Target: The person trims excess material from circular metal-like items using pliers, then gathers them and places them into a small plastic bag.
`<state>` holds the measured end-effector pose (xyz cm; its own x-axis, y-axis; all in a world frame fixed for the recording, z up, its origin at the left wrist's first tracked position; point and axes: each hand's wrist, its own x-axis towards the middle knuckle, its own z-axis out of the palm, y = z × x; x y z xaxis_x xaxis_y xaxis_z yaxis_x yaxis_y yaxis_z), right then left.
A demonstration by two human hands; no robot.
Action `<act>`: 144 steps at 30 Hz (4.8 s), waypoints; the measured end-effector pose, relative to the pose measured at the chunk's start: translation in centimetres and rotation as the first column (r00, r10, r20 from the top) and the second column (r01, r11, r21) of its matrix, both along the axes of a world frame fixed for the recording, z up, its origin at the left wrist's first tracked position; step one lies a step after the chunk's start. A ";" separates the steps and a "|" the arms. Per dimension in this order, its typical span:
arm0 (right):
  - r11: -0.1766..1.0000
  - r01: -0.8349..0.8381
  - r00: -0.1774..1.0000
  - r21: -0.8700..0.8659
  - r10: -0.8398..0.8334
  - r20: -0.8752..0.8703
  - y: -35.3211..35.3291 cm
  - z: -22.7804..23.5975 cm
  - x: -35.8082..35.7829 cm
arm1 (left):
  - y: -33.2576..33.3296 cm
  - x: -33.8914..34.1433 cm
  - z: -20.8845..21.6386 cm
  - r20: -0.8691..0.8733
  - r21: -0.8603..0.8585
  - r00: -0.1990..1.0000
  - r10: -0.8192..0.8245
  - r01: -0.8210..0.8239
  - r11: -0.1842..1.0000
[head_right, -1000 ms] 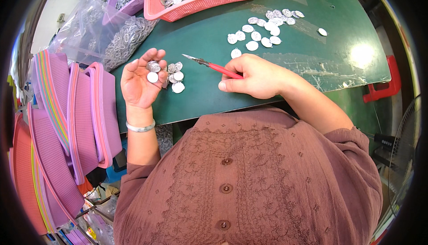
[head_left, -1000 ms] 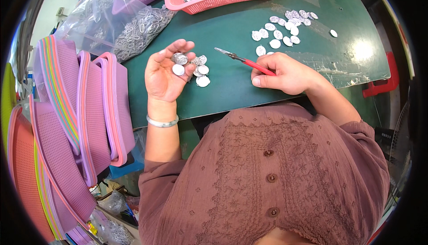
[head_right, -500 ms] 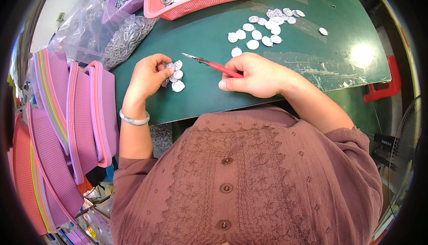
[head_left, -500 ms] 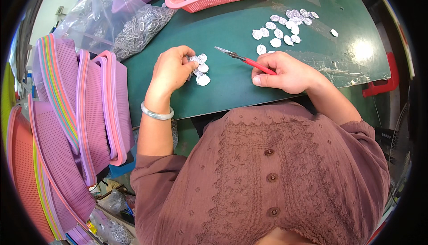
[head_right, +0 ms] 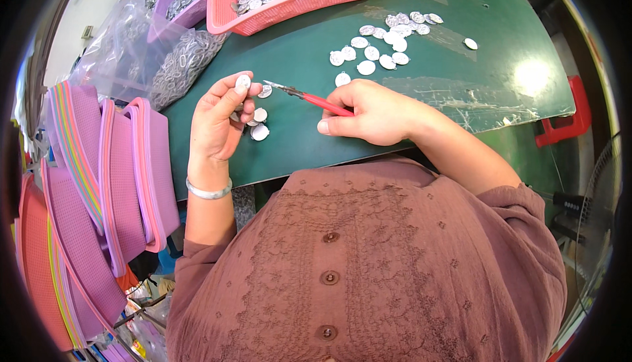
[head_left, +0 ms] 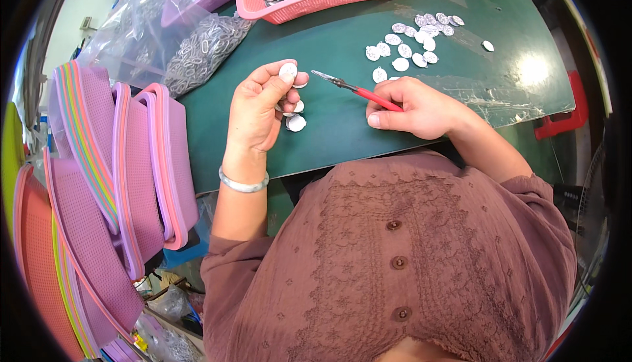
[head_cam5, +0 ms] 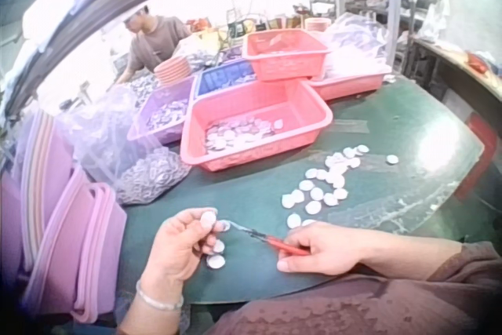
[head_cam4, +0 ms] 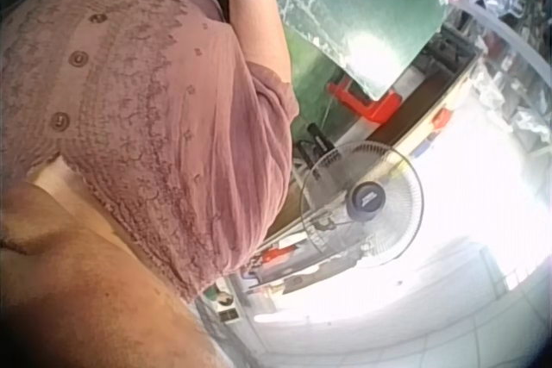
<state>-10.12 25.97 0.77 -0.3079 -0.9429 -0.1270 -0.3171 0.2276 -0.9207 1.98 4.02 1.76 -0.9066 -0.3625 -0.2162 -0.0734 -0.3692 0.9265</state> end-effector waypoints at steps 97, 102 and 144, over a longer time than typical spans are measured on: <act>0.996 0.094 0.995 0.004 -0.094 0.046 0.0 -0.4 0.1 | -0.4 0.9 -0.8 -0.039 0.429 0.961 0.274 -0.231 0.873; 0.996 0.077 0.996 0.045 -0.079 0.045 -0.1 0.1 0.1 | -2.5 0.3 -1.6 0.107 -0.352 0.976 0.190 -0.141 0.925; 0.761 0.616 0.783 -0.204 -0.564 0.263 -8.5 14.8 -26.5 | -5.2 -11.0 4.8 -0.018 0.241 0.987 0.160 -0.151 0.959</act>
